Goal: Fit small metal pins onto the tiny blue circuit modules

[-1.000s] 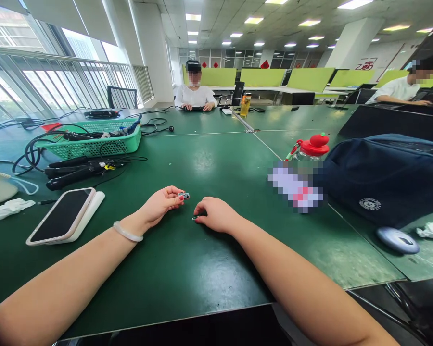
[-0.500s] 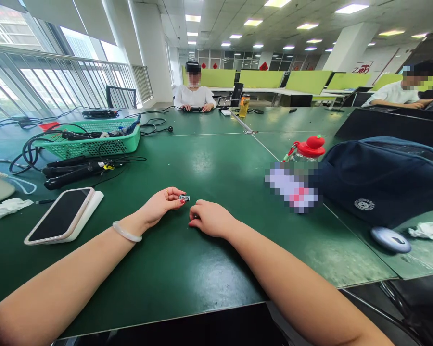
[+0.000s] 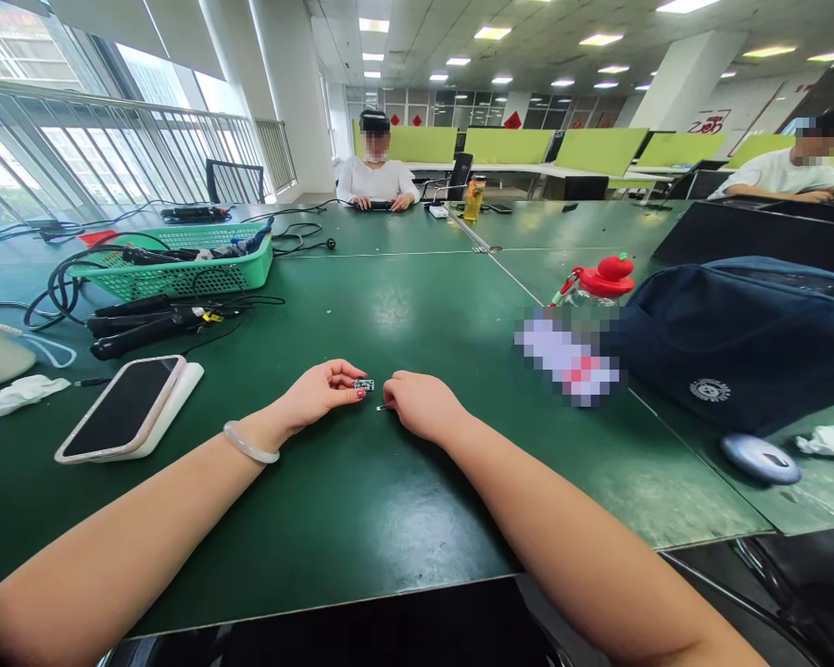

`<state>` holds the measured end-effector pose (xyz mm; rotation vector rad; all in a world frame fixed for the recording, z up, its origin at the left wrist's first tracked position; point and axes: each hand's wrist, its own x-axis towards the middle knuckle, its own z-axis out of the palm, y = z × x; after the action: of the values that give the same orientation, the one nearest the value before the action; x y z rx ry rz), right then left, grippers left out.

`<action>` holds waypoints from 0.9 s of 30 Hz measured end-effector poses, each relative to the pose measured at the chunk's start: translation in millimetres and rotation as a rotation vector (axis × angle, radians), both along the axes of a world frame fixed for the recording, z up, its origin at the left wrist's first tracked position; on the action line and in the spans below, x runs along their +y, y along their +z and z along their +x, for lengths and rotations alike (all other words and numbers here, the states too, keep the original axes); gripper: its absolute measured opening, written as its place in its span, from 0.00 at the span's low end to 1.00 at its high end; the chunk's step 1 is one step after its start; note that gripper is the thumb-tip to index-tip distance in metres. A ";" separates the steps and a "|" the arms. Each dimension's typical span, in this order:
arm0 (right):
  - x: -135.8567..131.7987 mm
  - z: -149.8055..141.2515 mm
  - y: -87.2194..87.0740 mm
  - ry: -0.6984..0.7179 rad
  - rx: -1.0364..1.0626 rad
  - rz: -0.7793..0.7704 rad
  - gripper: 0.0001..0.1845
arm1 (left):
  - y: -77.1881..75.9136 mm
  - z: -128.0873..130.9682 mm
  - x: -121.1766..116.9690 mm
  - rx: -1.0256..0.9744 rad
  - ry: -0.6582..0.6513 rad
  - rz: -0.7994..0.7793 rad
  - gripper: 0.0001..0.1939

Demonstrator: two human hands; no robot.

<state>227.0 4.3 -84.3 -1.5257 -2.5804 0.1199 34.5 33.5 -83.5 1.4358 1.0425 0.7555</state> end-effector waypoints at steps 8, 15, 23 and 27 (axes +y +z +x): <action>-7.7 -8.5 5.3 -0.040 -0.133 0.109 0.08 | 1.3 1.1 -0.9 0.047 -0.017 0.014 0.17; -8.6 -6.2 7.8 -0.237 0.021 0.258 0.09 | 0.4 0.8 -1.8 0.091 -0.028 0.033 0.16; -16.7 -21.8 8.0 -0.108 -0.021 0.243 0.09 | -0.2 0.7 -1.9 0.055 -0.074 0.018 0.16; -16.2 -22.4 9.0 -0.116 -0.051 0.196 0.10 | 1.1 1.1 -3.0 0.047 -0.091 0.010 0.16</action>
<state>204.6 -12.0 -75.2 -1.6178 -2.4487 -0.1816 35.6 30.6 -82.4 1.5054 1.0035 0.6656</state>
